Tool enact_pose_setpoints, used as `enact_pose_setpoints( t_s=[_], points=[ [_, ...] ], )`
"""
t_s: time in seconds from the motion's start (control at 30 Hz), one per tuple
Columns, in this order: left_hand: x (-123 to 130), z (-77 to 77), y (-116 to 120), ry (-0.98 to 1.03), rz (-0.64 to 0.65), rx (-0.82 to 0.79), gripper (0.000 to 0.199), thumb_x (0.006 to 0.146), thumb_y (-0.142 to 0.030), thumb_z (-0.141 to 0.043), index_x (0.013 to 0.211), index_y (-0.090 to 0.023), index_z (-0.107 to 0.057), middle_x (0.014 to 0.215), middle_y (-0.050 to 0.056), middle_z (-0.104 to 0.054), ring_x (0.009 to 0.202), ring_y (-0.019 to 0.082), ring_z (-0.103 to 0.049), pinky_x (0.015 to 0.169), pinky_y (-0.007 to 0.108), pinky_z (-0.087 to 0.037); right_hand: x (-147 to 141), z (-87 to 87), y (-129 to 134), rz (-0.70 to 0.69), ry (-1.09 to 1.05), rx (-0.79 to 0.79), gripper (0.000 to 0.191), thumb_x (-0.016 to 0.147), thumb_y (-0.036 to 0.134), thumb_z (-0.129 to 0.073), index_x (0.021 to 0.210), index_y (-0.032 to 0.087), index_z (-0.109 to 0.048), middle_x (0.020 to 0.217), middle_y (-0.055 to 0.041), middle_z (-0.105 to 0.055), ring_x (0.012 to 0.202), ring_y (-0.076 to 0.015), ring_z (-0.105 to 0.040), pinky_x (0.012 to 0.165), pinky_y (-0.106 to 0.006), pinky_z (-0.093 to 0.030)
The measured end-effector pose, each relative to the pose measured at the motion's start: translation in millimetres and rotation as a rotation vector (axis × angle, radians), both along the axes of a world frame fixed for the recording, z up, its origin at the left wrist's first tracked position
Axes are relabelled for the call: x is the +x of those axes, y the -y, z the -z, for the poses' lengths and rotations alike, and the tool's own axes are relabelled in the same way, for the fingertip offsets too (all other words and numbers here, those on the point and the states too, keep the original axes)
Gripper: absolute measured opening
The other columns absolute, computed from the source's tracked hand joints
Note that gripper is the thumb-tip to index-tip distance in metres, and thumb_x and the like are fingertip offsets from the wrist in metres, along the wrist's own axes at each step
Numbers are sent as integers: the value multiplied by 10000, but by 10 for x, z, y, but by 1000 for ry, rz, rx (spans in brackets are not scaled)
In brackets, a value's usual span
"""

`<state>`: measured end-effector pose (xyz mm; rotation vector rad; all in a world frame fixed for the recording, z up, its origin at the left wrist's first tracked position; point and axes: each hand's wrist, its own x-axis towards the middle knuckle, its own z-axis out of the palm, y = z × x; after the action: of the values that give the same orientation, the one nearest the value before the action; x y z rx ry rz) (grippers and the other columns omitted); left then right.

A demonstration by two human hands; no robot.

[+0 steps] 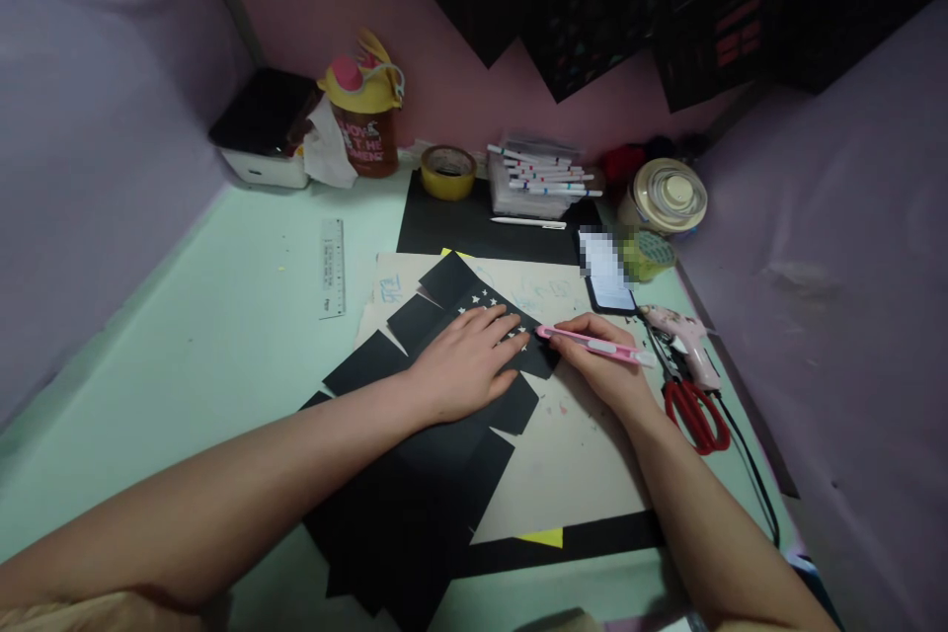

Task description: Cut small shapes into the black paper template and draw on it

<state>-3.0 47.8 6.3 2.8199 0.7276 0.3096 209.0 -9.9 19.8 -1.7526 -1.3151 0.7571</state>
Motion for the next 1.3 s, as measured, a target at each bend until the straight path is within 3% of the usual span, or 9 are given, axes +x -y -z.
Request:
enact_pose_setpoints(
  t_s=[0.5,0.7,0.83,0.97,1.07,1.3],
  points=[
    [-2,5,0,3,-4,6,456,933,-369,-495,1349,-185,-487,1450,90,-431,1368,277,-329,1114,430,-264,37,34,-3,-1,-35,13,181,724,353,-739,794,192,-695,785,-33,-707,723,-179,-640,643,-276,-488],
    [1,-3,2,7,-6,1,449,933,-359,-498,1349,-194,-486,1447,87,-437,1366,277,-333,1110,431,-267,38,95,12,114,56,218,269,794,366,-673,1021,222,-681,867,-34,-712,772,-191,-666,729,-318,-521],
    [-6,4,5,13,-7,10,450,932,-365,-494,1347,-191,-486,1450,89,-433,1365,277,-332,1109,429,-263,32,129,23,-5,236,232,268,864,347,-598,1100,236,-659,712,-10,-685,676,-191,-651,732,-343,-516],
    [-6,18,5,14,-9,23,452,931,-375,-488,1344,-190,-488,1461,88,-421,1364,280,-335,1106,429,-267,23,138,-17,-189,415,323,217,865,279,-614,1080,257,-628,955,-49,-707,881,-217,-653,824,-371,-488],
    [1,26,7,23,-12,25,444,926,-377,-492,1328,-189,-500,1462,83,-421,1365,276,-334,1110,427,-260,-2,148,-67,-309,588,345,150,885,236,-584,1025,241,-637,951,-63,-698,902,-228,-626,802,-374,-460],
    [3,46,11,35,-11,23,443,927,-374,-493,1326,-181,-502,1455,90,-424,1371,278,-322,1120,423,-241,-63,183,-101,-319,756,381,153,920,195,-494,955,210,-643,833,-68,-669,805,-223,-595,747,-363,-432]
  ],
)
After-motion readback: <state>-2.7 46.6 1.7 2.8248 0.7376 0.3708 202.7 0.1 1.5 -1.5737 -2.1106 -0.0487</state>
